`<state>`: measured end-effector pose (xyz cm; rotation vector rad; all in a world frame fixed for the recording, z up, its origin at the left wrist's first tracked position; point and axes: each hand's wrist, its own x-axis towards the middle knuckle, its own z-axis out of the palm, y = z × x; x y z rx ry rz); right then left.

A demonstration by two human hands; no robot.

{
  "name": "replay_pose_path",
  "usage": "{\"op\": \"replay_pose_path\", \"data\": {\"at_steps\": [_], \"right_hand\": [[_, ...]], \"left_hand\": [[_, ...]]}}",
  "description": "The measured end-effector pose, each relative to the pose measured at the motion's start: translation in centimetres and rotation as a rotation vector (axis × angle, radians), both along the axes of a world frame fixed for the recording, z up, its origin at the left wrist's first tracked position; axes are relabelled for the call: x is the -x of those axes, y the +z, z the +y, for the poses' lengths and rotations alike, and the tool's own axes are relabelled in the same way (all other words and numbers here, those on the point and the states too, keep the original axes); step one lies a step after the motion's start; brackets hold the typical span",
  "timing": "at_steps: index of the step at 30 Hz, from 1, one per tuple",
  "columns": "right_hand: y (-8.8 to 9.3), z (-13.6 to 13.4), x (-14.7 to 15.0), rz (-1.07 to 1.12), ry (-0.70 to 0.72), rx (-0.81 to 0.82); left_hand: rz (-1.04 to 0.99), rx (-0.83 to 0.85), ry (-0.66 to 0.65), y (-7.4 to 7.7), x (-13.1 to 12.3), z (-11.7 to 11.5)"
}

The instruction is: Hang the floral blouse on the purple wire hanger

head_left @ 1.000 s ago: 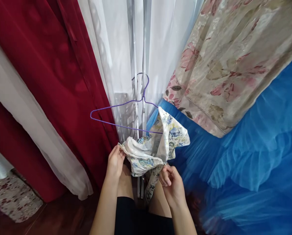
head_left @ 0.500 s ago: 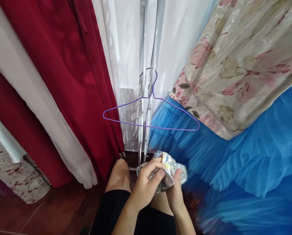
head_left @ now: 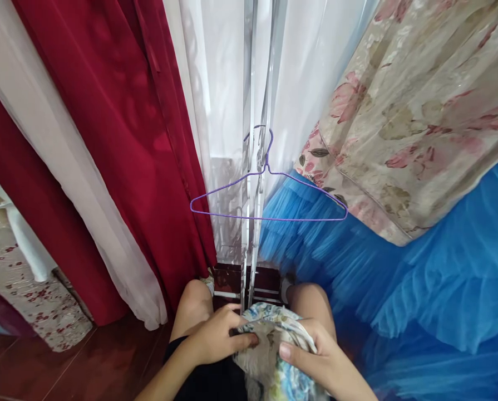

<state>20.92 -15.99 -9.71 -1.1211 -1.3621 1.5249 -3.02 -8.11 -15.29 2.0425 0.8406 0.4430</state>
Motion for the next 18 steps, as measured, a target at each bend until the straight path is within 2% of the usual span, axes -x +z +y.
{"op": "replay_pose_path", "data": {"at_steps": [2,5,9,13,16,18], "right_hand": [[1.0,-0.4,-0.9,0.004,0.047,-0.017],[2.5,-0.7,-2.0,0.01,0.064,-0.028],[4.0,0.7,-2.9,-0.057,-0.05,-0.109],[5.1,5.1,-3.2,-0.139,-0.235,-0.321],[6.0,9.4,-3.0,-0.249,-0.362,-0.508],[6.5,12.4,-2.9,-0.326,-0.384,-0.596]], "left_hand": [[0.125,-0.147,0.028,0.4,1.9,1.5],[0.292,-0.336,0.093,2.1,5.2,4.9],[0.36,-0.452,0.251,4.6,9.5,9.6],[0.191,-0.516,0.338,7.4,11.4,12.7],[0.024,-0.501,0.429,9.3,11.1,14.3],[-0.076,-0.433,0.54,10.0,10.5,15.4]]}}
